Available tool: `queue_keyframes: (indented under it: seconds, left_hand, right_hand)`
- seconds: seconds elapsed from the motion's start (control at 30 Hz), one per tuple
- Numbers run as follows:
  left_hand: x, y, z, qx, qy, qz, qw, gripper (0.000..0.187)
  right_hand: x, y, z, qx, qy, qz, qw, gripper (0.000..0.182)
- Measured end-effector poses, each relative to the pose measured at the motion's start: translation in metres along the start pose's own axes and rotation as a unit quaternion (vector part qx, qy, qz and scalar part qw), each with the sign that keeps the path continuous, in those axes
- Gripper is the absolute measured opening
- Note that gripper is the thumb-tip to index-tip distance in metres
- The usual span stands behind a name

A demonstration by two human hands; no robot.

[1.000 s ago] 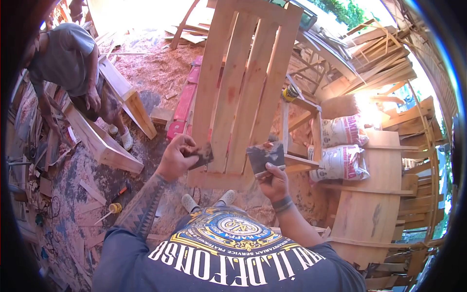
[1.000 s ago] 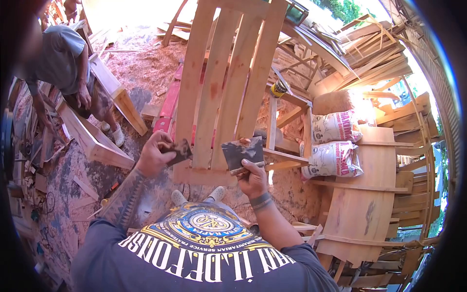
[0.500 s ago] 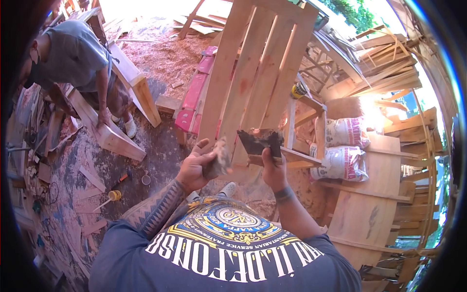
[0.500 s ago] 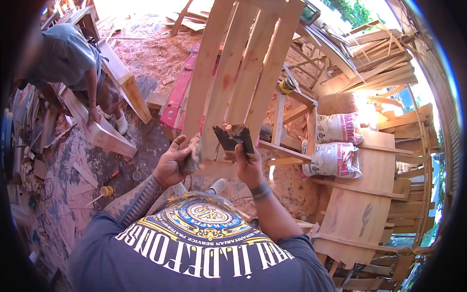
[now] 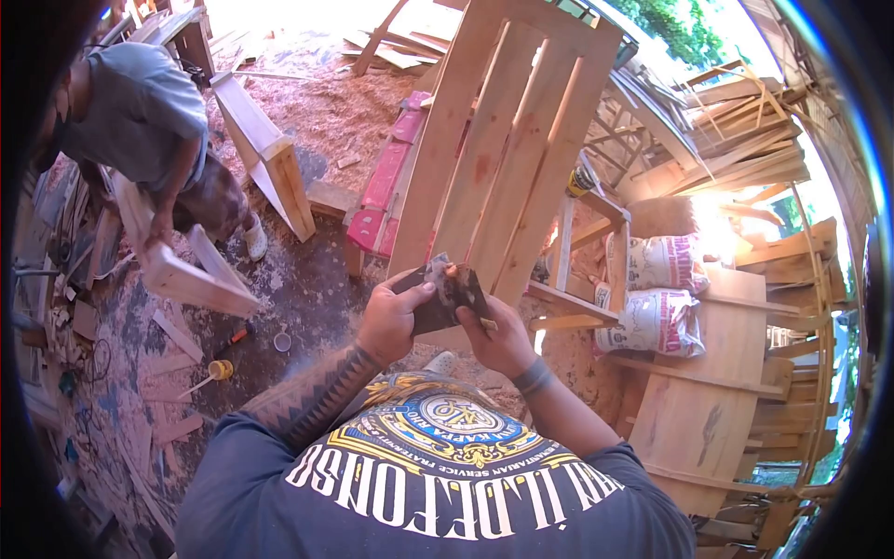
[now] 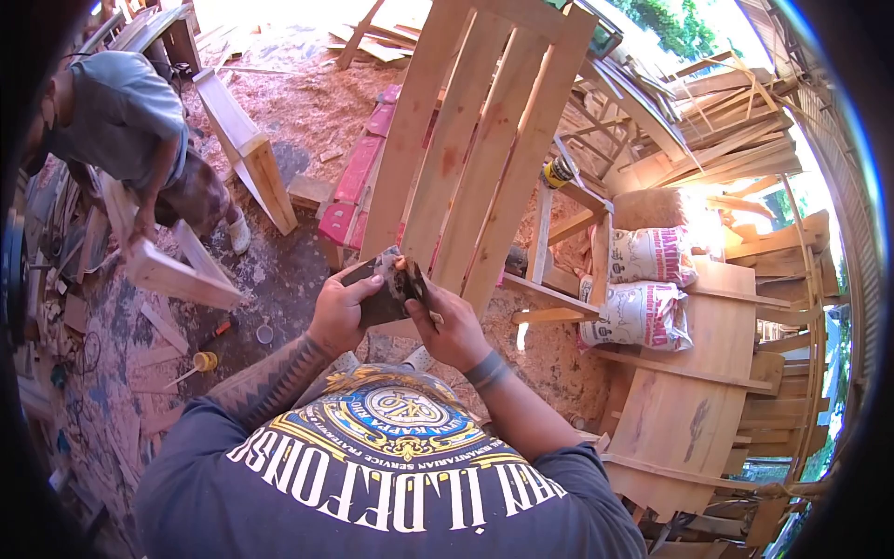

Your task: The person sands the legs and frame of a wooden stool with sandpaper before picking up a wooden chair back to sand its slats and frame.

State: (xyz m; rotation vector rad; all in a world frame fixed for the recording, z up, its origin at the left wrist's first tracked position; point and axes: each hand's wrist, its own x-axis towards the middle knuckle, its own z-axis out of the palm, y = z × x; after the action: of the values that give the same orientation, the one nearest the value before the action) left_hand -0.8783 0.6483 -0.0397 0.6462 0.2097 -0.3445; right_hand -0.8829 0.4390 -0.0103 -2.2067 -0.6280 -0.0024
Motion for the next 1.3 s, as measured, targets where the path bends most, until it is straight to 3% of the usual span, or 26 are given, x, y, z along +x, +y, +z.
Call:
queue_keyframes:
  seconds: [0.1,0.3,0.4,0.47,0.57,0.63,0.7,0.77,0.83,0.87,0.97,1.03,1.1,1.17,1.27,1.3]
  left_hand:
    - [0.001,-0.003,-0.005,0.015,-0.002,0.028,0.999,0.031]
    - [0.008,0.002,-0.008,-0.036,-0.027,0.023,0.999,0.035]
    - [0.026,0.011,-0.016,-0.053,-0.03,0.029,0.998,0.041]
    - [0.035,0.021,-0.022,-0.077,-0.041,0.014,0.996,0.046]
    - [0.053,0.039,-0.026,-0.099,-0.033,-0.062,0.993,0.047]
    - [0.067,0.053,-0.005,-0.012,-0.032,-0.017,0.999,0.049]
    - [0.093,0.061,0.011,0.094,-0.038,0.022,0.995,0.051]
    - [0.119,0.078,0.038,0.133,-0.036,0.052,0.989,0.05]
    - [0.17,0.096,0.064,0.177,-0.057,0.076,0.98,0.049]
    - [0.198,0.105,0.08,0.192,-0.069,0.102,0.974,0.047]
    - [0.279,0.146,0.137,0.294,-0.123,0.159,0.934,0.046]
    - [0.339,0.179,0.166,0.351,-0.127,0.172,0.912,0.046]
    - [0.382,0.208,0.203,0.51,-0.08,0.243,0.822,0.044]
    - [0.421,0.234,0.234,0.613,-0.043,0.261,0.745,0.038]
    - [0.478,0.262,0.252,0.834,-0.018,0.364,0.413,0.034]
    - [0.483,0.259,0.254,0.848,-0.01,0.377,0.372,0.034]
  right_hand:
    - [0.009,-0.005,-0.015,-0.065,-0.064,-0.033,0.995,0.052]
    - [0.018,-0.015,-0.042,-0.085,-0.216,0.068,0.97,0.047]
    - [0.011,0.026,-0.056,-0.114,-0.281,0.067,0.951,0.037]
    - [-0.003,0.073,-0.066,-0.185,-0.322,0.122,0.92,0.037]
    - [-0.037,0.123,-0.088,-0.185,-0.308,0.246,0.9,0.046]
    - [-0.059,0.158,-0.101,-0.196,-0.324,0.328,0.865,0.051]
    - [-0.097,0.212,-0.101,-0.138,-0.309,0.36,0.87,0.056]
    - [-0.103,0.223,-0.101,-0.078,-0.327,0.433,0.837,0.051]
    - [-0.116,0.269,-0.087,0.061,-0.229,0.444,0.864,0.046]
    - [-0.1,0.249,-0.095,0.162,-0.2,0.475,0.841,0.043]
    - [-0.087,0.282,-0.09,0.09,-0.21,0.4,0.888,0.043]
    - [-0.062,0.259,-0.117,0.096,-0.236,0.407,0.877,0.044]
    - [-0.076,0.297,-0.11,0.105,-0.181,0.318,0.925,0.04]
    - [-0.071,0.298,-0.134,0.09,-0.239,0.376,0.891,0.039]
    - [-0.097,0.349,-0.128,0.16,-0.211,0.343,0.901,0.041]
    - [-0.093,0.355,-0.133,0.158,-0.243,0.355,0.889,0.041]
